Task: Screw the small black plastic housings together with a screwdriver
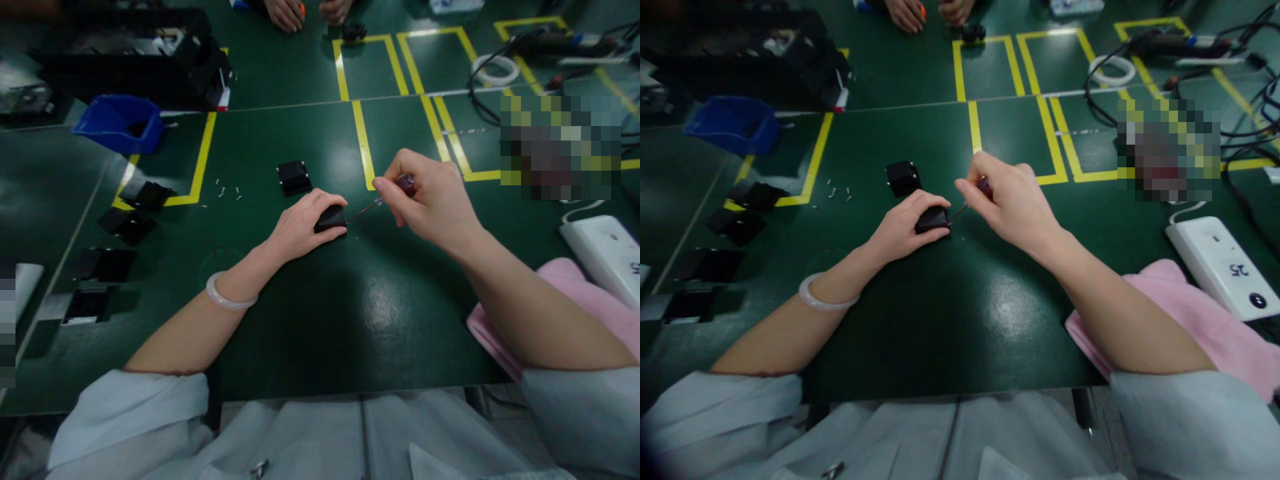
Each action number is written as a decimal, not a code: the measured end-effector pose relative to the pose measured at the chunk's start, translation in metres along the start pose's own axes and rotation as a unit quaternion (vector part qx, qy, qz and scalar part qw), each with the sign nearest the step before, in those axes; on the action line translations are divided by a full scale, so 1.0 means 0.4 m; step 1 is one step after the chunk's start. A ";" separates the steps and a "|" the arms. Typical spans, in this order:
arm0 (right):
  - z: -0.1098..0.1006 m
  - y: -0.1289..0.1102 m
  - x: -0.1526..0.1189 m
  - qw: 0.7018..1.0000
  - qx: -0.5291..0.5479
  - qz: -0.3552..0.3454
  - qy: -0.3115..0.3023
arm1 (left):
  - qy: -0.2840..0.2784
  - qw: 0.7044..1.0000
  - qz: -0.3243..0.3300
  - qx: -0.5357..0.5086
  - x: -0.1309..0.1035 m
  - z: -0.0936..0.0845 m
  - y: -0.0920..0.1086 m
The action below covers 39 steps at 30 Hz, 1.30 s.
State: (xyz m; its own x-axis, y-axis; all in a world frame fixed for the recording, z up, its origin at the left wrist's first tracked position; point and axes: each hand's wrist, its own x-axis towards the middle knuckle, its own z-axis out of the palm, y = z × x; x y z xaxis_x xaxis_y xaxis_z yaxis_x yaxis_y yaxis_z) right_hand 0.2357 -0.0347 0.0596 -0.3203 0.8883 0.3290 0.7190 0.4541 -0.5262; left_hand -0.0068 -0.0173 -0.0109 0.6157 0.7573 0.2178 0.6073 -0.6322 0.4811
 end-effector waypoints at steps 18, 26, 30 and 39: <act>0.008 -0.001 0.001 0.999 0.002 -0.025 -0.035 | -0.029 0.999 0.023 0.014 0.005 0.004 -0.003; 0.028 0.014 0.003 0.998 0.022 -0.065 -0.006 | -0.017 1.000 0.017 -0.008 0.006 0.010 0.004; 0.028 0.012 0.003 0.997 0.018 -0.070 -0.003 | -0.004 1.000 0.003 -0.007 0.009 0.019 0.019; 0.027 0.010 -0.001 0.997 0.022 -0.070 -0.003 | 0.004 1.000 -0.027 0.001 0.013 0.032 0.044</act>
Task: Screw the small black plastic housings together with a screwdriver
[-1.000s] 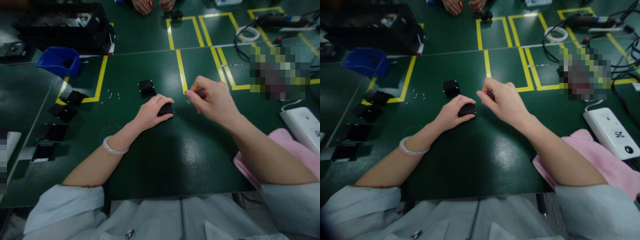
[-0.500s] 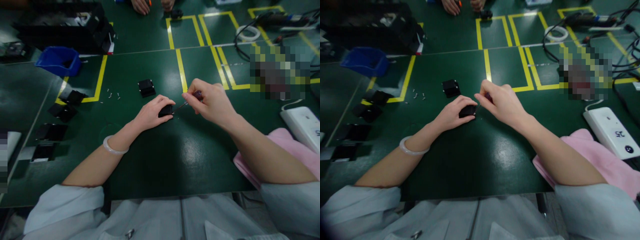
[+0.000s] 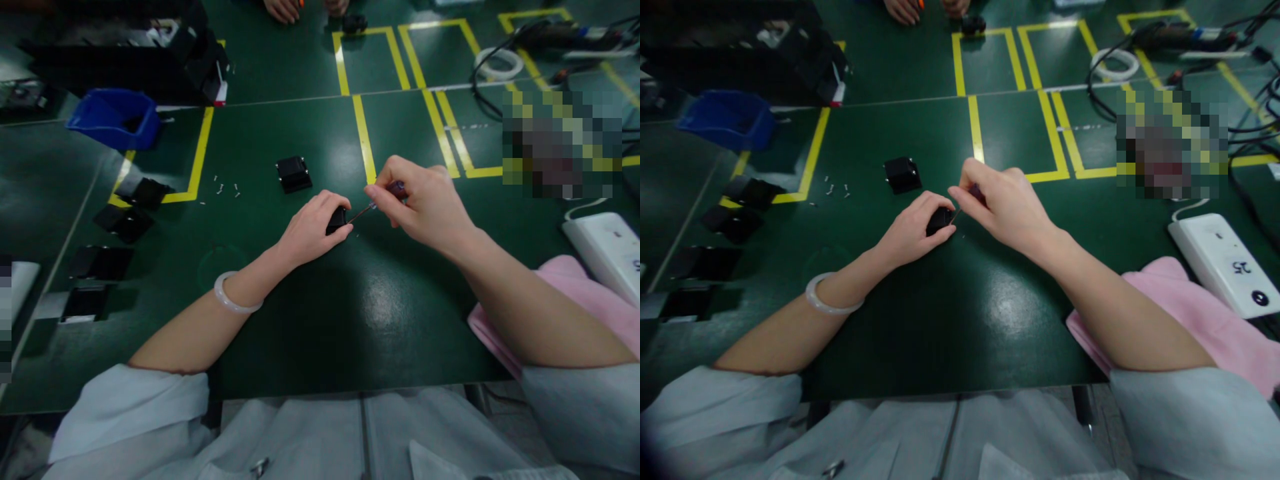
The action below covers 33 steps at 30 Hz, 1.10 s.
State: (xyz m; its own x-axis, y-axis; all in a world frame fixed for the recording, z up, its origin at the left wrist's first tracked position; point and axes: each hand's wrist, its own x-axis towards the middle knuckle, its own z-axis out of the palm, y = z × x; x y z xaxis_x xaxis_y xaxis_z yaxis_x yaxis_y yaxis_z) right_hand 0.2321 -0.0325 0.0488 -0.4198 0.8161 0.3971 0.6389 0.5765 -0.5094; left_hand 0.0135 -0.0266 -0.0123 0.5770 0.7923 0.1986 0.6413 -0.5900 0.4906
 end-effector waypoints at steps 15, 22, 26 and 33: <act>-0.005 0.005 0.001 1.000 -0.006 0.012 0.007 | -0.005 1.000 -0.005 -0.011 -0.001 0.000 -0.001; -0.008 0.002 0.001 1.000 -0.001 0.018 -0.003 | -0.008 1.000 0.009 -0.013 -0.003 -0.001 -0.008; -0.009 0.000 0.002 1.000 0.005 0.017 -0.005 | -0.004 1.000 0.025 -0.005 -0.005 -0.002 -0.011; -0.015 -0.007 0.003 0.999 0.003 0.030 -0.019 | 0.004 0.999 0.049 -0.004 -0.006 -0.005 -0.010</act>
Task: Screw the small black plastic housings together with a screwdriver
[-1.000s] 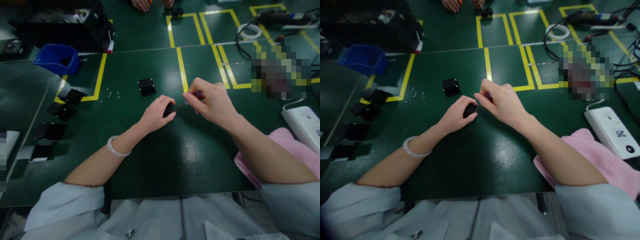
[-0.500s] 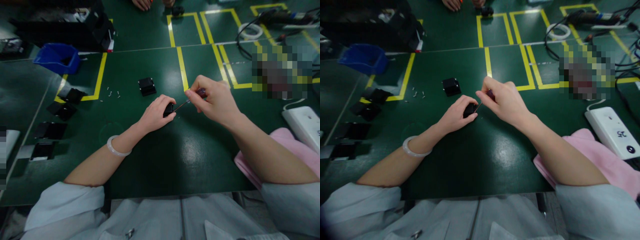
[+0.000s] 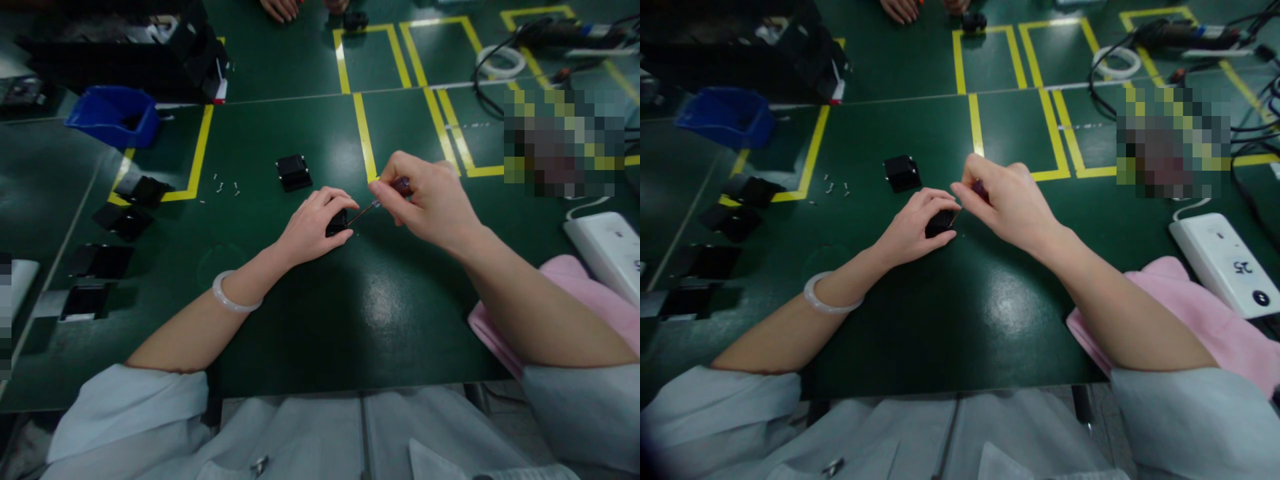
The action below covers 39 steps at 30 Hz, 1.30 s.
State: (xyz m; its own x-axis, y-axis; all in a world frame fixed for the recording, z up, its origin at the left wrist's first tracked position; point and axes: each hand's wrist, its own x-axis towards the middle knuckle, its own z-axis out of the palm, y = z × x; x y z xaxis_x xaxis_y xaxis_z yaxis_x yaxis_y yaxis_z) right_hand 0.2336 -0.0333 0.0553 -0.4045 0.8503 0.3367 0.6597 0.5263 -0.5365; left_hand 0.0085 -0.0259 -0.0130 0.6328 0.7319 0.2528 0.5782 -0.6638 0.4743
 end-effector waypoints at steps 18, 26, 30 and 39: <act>0.007 0.006 -0.001 1.000 -0.010 -0.016 -0.003 | 0.014 0.999 0.022 -0.024 0.003 -0.005 0.007; 0.003 0.004 -0.001 1.000 -0.011 -0.011 -0.012 | 0.014 0.999 0.020 -0.028 0.004 -0.005 0.008; 0.002 0.005 0.000 1.000 -0.011 -0.010 -0.013 | 0.012 0.999 0.020 -0.039 0.002 -0.007 0.008; 0.001 0.006 0.000 1.000 -0.021 -0.007 -0.017 | 0.015 0.997 0.025 -0.065 -0.001 -0.012 0.008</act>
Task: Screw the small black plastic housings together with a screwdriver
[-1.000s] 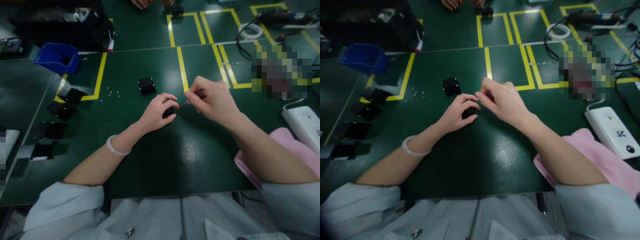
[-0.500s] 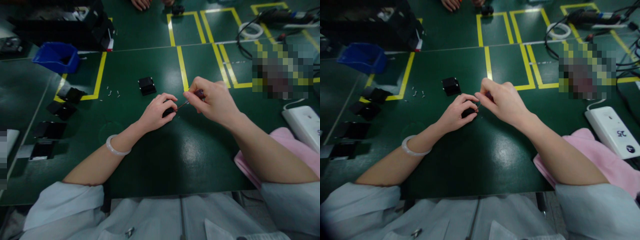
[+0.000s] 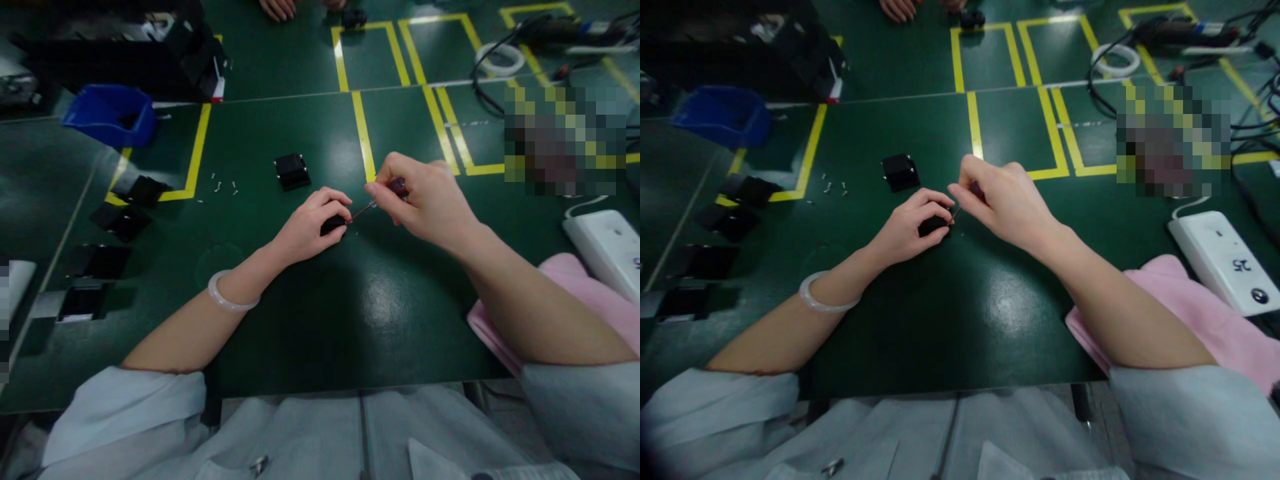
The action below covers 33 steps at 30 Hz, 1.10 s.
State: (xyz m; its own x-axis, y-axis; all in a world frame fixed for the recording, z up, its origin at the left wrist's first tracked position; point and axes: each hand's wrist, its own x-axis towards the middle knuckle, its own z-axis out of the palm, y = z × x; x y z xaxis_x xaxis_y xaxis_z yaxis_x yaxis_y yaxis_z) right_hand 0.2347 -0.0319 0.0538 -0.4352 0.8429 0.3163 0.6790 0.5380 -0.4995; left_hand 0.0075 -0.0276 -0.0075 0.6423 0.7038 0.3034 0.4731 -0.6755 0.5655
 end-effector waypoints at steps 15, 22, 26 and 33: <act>-0.007 -0.003 -0.001 1.000 0.002 -0.003 -0.002 | 0.005 1.000 0.015 -0.014 -0.003 0.000 -0.011; -0.012 -0.003 0.000 1.000 -0.002 -0.014 0.012 | -0.004 1.000 0.005 -0.004 -0.004 -0.001 -0.010; -0.011 -0.003 0.001 1.000 -0.008 -0.013 0.014 | 0.000 1.000 0.018 0.003 -0.005 -0.001 -0.012; -0.009 -0.004 -0.001 1.000 -0.014 -0.005 0.004 | 0.001 1.000 0.021 0.003 -0.006 0.002 -0.014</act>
State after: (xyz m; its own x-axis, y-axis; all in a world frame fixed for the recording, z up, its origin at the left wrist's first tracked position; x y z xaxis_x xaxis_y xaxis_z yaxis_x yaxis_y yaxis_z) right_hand 0.2358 -0.0330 0.0572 -0.4366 0.8376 0.3283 0.6911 0.5459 -0.4737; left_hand 0.0038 -0.0254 -0.0120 0.6606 0.6752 0.3283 0.4494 -0.7059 0.5475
